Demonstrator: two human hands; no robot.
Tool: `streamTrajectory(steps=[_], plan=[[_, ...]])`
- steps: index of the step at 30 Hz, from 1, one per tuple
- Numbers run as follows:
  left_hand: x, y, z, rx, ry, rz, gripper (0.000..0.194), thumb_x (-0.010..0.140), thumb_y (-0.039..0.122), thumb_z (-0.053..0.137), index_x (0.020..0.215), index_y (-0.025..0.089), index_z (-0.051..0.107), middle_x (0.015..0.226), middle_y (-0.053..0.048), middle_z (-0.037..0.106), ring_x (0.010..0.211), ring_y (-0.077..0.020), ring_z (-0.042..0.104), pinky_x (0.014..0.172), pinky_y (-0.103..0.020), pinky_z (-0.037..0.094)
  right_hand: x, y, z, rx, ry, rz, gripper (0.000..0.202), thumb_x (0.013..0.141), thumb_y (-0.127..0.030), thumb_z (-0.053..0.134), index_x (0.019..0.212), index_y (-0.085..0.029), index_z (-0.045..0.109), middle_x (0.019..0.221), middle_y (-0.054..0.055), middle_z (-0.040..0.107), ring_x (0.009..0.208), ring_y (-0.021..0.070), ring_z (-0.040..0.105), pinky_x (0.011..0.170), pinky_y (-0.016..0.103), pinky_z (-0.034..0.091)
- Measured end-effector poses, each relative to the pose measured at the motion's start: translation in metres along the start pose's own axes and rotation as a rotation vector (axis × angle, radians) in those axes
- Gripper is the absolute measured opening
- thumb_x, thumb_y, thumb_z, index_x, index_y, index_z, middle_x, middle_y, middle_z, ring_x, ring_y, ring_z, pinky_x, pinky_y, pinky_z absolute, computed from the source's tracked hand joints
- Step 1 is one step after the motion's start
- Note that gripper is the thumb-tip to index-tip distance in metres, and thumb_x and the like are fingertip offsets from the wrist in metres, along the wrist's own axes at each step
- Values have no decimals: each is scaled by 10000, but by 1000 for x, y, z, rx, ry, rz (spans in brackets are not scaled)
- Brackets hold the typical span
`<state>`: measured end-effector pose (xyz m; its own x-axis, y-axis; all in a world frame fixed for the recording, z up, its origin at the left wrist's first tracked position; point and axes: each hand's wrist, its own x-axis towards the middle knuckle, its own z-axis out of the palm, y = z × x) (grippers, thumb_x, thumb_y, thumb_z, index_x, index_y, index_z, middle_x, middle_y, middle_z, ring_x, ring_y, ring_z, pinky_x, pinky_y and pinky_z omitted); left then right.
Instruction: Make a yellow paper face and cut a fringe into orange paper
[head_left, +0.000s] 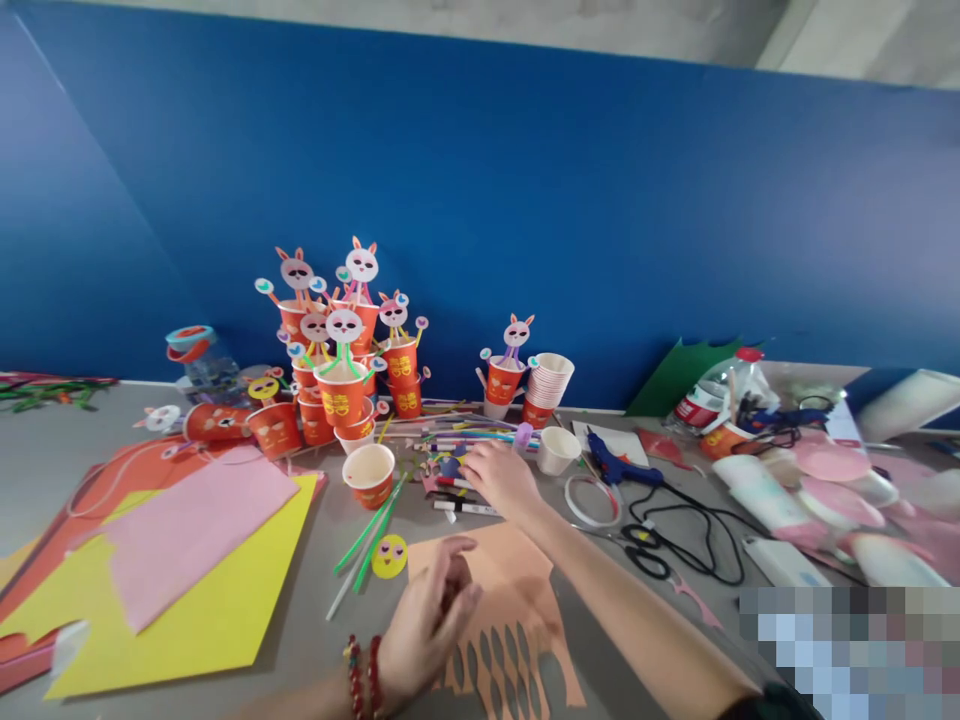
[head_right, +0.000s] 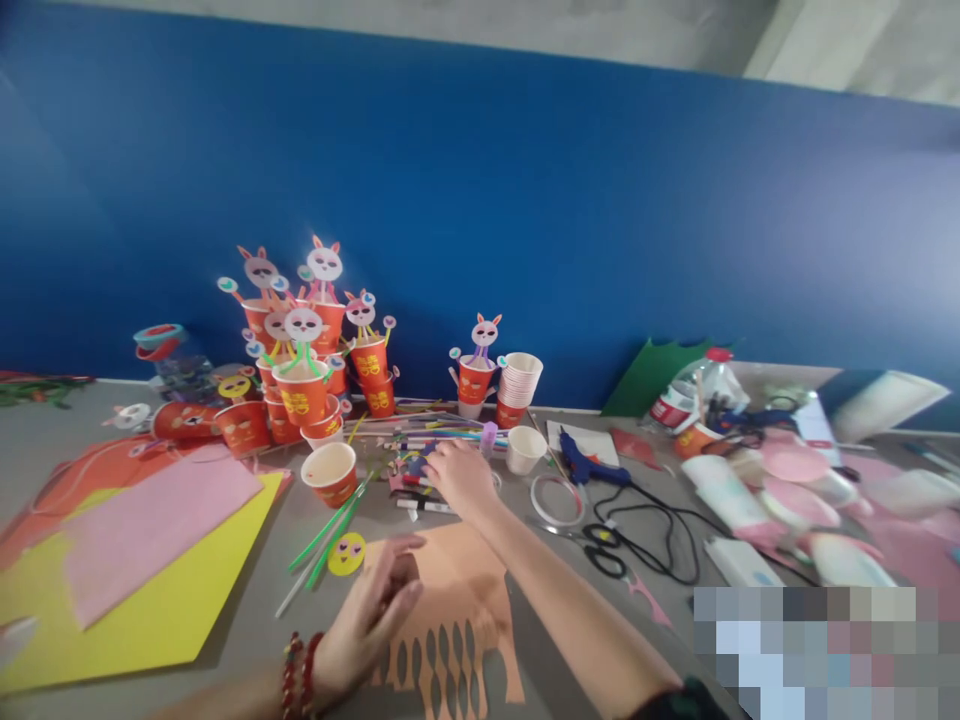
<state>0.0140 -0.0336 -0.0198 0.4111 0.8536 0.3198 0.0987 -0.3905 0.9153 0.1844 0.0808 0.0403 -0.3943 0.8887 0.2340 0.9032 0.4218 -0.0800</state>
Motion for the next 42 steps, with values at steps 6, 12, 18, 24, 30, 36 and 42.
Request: streamTrajectory(steps=[6, 12, 18, 24, 30, 36, 42], plan=[[0, 2, 0, 136, -111, 22, 176, 959, 290, 430, 1057, 205, 548, 660, 24, 501, 547, -129, 456, 529, -228, 350, 60, -14, 23, -68, -103, -10, 157, 949, -173, 550, 939, -123, 698, 1015, 128, 679, 1067, 263, 587, 840, 345, 497], [1, 7, 1, 186, -195, 123, 164, 919, 189, 454, 956, 193, 614, 708, -20, 631, 556, -116, 524, 546, -200, 381, 85, -16, 38, -97, -173, 16, 356, 937, -309, 616, 1233, -119, 568, 1228, 124, 595, 1024, 235, 631, 859, 423, 546], [-1, 8, 1, 200, -228, 144, 168, 903, 147, 469, 965, 194, 618, 719, -26, 645, 586, -118, 556, 564, -195, 390, 87, -17, 23, 9, -50, 101, 286, 928, -272, 598, 1163, -109, 592, 1040, 140, 676, 988, 262, 638, 808, 377, 533], [0, 9, 0, 126, -162, 163, 152, 934, 192, 463, 1001, 188, 599, 833, -58, 627, 760, -158, 592, 694, -247, 443, 79, -29, -28, 233, 171, 132, 260, 1029, -285, 341, 1168, -151, 515, 1019, 101, 692, 980, 193, 634, 777, 261, 481], [8, 2, -4, -435, 55, -182, 307, 960, 437, 450, 1085, 165, 518, 876, -30, 551, 542, -81, 458, 500, -207, 416, -15, -16, -74, 829, -274, -249, 196, 948, -335, 538, 1004, -207, 675, 792, -14, 700, 671, 117, 618, 590, 190, 433], [8, 11, -12, -11, -51, 30, 175, 939, 273, 488, 1042, 174, 588, 900, -55, 608, 739, -150, 562, 649, -247, 459, -98, -5, -69, 819, -330, 52, 131, 856, -248, 629, 869, -210, 754, 773, -1, 718, 679, 144, 621, 608, 221, 441], [6, 24, -7, 416, -136, 177, 169, 986, 204, 389, 1032, 187, 551, 854, -45, 661, 740, -168, 626, 665, -252, 454, -128, -11, -58, 1428, -365, 224, 360, 800, -370, 719, 1082, -159, 643, 882, 60, 703, 721, 162, 645, 610, 259, 507]])
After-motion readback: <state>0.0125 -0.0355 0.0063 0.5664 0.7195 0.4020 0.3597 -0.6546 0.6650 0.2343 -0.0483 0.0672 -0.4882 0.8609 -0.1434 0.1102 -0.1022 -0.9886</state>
